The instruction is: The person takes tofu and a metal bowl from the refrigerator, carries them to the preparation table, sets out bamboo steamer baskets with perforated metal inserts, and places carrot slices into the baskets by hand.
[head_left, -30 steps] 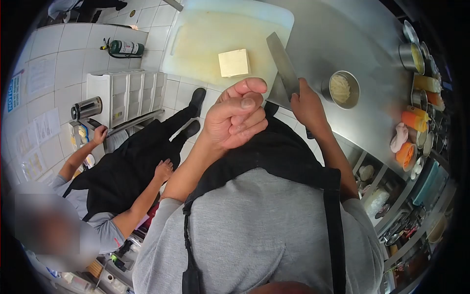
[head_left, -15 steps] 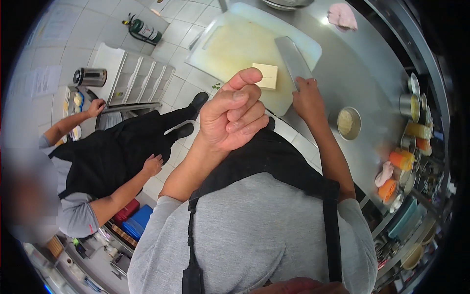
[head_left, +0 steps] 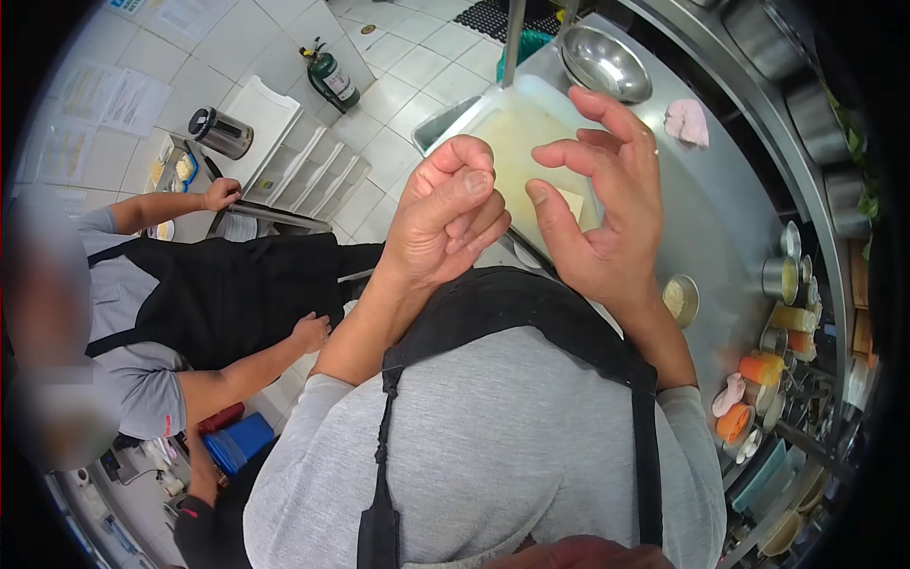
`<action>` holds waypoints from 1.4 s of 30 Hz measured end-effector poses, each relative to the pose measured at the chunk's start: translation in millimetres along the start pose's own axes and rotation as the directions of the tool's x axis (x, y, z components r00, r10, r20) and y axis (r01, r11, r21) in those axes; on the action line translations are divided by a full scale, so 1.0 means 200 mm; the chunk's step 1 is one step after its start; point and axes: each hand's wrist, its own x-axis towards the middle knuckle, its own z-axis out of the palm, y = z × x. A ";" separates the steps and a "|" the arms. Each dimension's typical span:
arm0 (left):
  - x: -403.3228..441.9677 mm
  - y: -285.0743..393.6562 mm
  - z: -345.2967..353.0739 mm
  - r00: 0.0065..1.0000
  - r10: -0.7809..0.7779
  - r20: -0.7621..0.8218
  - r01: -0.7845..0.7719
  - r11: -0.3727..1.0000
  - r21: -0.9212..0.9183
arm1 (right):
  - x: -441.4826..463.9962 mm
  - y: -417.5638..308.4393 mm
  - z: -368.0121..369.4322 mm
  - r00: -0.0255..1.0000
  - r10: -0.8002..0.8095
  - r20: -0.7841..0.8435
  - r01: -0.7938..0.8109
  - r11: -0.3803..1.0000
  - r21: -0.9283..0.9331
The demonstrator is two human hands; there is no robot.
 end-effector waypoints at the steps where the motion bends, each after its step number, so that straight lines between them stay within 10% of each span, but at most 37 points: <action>1: -0.01 0.03 -0.01 1.000 0.011 0.007 -0.011 1.000 0.003 | 0.03 -0.01 0.03 1.000 -0.013 0.001 0.013 1.000 0.001; 42: -0.18 0.31 -0.13 0.992 0.095 -0.083 -0.088 0.993 0.075 | 0.11 -0.15 0.36 0.998 -0.057 0.017 0.055 0.992 0.114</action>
